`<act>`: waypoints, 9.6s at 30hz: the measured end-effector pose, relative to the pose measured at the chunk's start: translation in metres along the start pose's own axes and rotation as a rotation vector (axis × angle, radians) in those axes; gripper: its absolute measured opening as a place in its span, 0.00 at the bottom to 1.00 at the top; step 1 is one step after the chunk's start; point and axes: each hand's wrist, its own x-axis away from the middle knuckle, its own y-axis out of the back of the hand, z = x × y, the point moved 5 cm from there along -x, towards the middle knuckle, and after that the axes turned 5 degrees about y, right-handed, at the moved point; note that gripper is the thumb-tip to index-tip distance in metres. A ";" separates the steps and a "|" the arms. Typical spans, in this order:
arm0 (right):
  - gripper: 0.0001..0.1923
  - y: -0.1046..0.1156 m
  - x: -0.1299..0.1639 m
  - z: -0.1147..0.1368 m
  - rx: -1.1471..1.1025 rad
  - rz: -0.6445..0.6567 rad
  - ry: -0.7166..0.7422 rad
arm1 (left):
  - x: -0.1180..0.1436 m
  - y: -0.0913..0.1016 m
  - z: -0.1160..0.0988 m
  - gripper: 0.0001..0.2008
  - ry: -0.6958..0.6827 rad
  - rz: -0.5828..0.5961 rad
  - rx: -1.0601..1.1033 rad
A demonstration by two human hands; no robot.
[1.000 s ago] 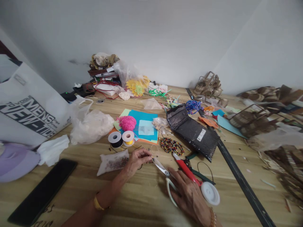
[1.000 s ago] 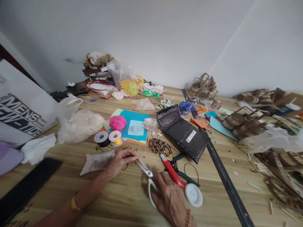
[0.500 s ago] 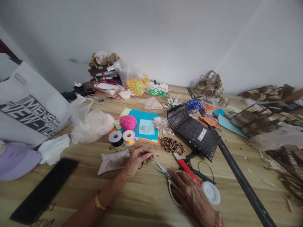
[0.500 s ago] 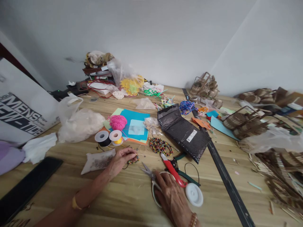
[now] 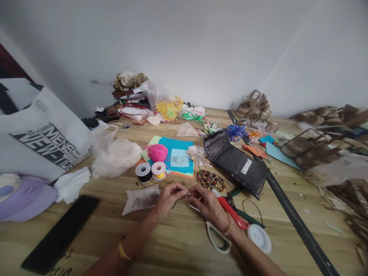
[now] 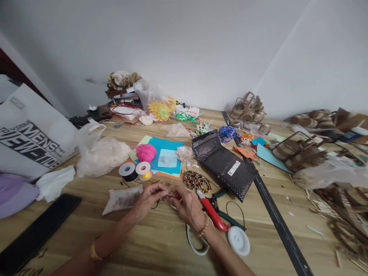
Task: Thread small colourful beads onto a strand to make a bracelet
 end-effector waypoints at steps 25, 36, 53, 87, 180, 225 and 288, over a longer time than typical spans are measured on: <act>0.15 -0.009 -0.010 -0.004 0.073 -0.075 0.119 | 0.002 0.002 -0.006 0.10 -0.276 -0.012 -0.485; 0.12 -0.011 -0.010 -0.002 0.075 0.010 0.070 | 0.001 0.004 -0.009 0.11 -0.286 -0.066 -0.611; 0.12 -0.003 -0.008 0.004 0.058 -0.141 0.182 | 0.001 0.005 -0.009 0.14 -0.066 -0.017 -0.150; 0.10 -0.004 -0.011 -0.010 -0.041 -0.150 0.066 | -0.004 -0.003 0.015 0.15 0.219 0.050 0.370; 0.09 -0.008 -0.008 0.003 0.366 -0.030 0.371 | 0.002 -0.004 0.008 0.05 -0.128 -0.092 -0.331; 0.09 -0.011 -0.008 -0.007 0.423 -0.005 0.320 | -0.008 0.002 0.016 0.16 0.056 -0.010 -0.060; 0.22 -0.024 -0.017 -0.053 -0.829 0.244 -0.241 | -0.003 -0.005 0.002 0.13 0.113 0.121 -0.155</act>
